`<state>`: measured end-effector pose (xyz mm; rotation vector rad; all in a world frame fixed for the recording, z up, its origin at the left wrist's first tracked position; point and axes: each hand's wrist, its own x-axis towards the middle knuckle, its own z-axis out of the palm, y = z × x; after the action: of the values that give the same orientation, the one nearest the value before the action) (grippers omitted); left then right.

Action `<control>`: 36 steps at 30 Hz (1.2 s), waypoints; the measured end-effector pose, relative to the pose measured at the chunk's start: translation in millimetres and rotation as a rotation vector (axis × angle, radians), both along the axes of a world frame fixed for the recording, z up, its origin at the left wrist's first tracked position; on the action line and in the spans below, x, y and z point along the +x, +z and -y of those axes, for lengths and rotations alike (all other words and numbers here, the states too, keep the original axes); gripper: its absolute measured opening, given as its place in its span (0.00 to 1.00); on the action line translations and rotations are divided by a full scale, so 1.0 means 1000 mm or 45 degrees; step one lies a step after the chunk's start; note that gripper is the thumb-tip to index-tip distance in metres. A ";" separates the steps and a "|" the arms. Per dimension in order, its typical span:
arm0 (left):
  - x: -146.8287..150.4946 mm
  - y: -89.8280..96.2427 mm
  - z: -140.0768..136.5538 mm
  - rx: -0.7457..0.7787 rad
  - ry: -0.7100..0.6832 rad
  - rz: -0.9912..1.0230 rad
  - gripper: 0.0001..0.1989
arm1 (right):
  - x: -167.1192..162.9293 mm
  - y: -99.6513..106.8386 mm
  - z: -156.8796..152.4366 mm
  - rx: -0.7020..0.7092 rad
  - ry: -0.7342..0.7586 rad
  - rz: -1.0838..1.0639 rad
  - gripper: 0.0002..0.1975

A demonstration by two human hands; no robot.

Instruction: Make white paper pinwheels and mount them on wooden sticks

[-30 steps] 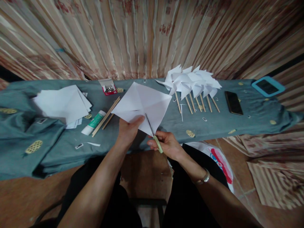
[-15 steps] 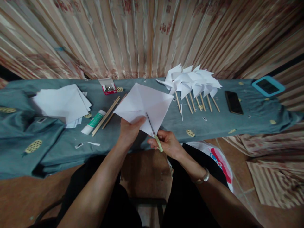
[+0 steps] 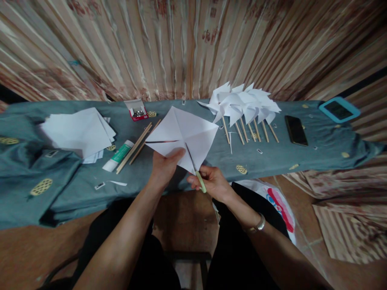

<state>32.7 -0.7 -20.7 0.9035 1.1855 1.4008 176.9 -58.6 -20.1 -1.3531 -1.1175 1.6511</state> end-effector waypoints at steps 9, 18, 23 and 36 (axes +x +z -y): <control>0.000 0.002 0.000 0.006 -0.005 0.079 0.12 | 0.000 -0.002 -0.001 0.008 -0.004 -0.018 0.19; -0.005 -0.003 -0.006 0.053 0.073 0.038 0.16 | 0.003 -0.001 0.003 0.010 0.156 0.081 0.19; -0.026 -0.001 -0.015 0.063 0.181 0.023 0.24 | 0.035 0.014 0.001 -0.114 0.415 0.097 0.18; -0.042 0.002 0.008 -0.093 -0.243 -0.479 0.19 | 0.077 0.028 -0.039 0.308 -0.382 0.048 0.26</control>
<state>-9.5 -8.2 -19.0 1.2304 1.3774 1.0548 253.8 -19.7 7.8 -1.3248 -1.0403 1.2384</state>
